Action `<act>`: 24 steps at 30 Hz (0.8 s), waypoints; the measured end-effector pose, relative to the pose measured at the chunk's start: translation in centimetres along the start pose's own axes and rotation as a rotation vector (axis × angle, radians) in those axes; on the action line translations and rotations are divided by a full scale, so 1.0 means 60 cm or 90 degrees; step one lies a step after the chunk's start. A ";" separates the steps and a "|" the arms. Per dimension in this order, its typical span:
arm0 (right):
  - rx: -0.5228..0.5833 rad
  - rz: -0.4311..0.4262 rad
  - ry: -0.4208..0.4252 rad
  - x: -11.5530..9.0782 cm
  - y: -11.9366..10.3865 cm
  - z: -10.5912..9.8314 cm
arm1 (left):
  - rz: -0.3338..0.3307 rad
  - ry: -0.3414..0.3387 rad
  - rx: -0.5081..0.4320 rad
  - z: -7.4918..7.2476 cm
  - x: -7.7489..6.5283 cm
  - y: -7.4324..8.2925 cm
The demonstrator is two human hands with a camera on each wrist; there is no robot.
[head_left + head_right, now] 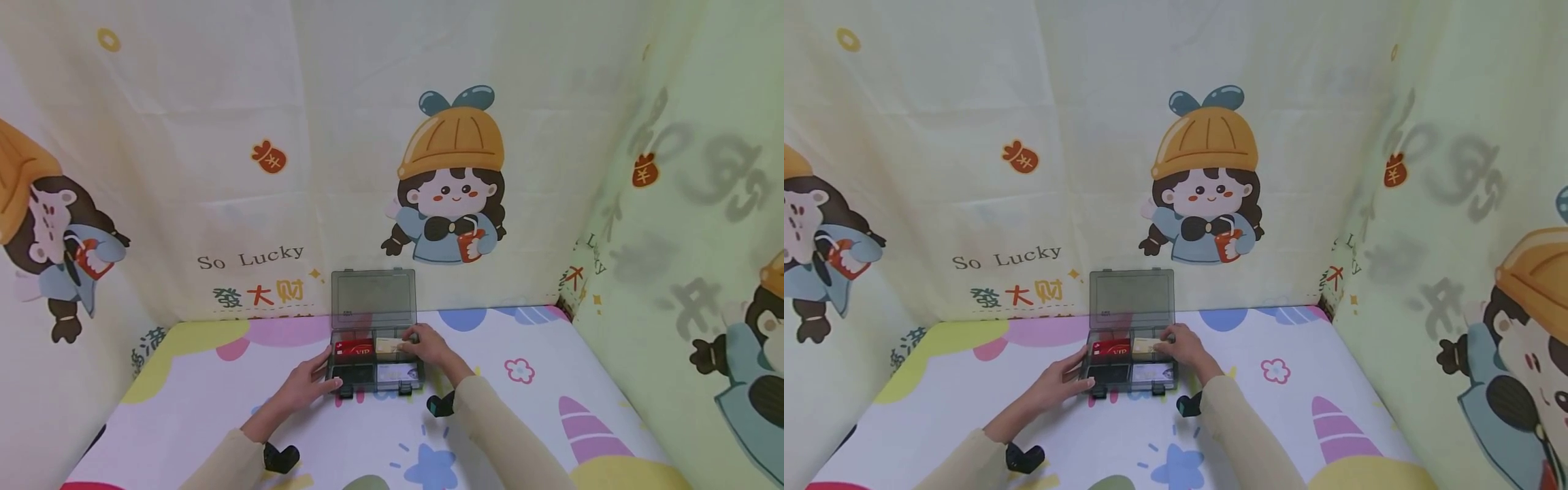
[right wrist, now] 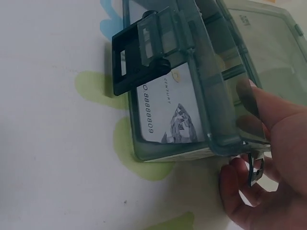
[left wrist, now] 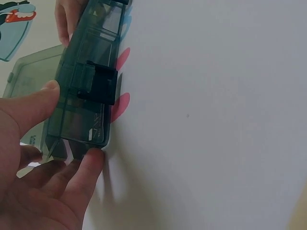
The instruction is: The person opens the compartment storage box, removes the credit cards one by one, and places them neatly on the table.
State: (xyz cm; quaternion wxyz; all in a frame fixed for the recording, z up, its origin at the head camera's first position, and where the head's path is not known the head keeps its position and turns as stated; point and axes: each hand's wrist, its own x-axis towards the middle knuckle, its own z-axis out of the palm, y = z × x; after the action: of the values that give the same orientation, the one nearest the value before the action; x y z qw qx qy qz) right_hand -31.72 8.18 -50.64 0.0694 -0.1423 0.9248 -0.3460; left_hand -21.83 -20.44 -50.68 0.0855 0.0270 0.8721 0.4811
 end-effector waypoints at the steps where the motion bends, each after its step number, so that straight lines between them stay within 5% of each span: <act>1: 0.002 -0.001 0.006 0.000 0.000 -0.001 | -0.001 -0.001 0.000 0.000 0.000 0.000; 10: 0.137 0.022 0.031 -0.009 0.002 -0.010 | 0.002 0.001 -0.004 0.003 -0.001 -0.001; 18: 0.092 0.020 0.026 -0.012 0.006 -0.004 | -0.006 -0.002 -0.003 0.003 -0.003 -0.001; 24: 0.142 0.023 0.027 -0.014 0.004 -0.009 | -0.004 -0.002 -0.004 0.001 -0.004 0.001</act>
State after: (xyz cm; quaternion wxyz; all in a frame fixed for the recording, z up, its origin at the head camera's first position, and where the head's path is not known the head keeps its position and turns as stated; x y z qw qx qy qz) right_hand -31.07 8.95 -50.39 0.0714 -0.1094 0.8844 -0.4480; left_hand -21.56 -20.38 -50.65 0.0884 0.0248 0.8706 0.4833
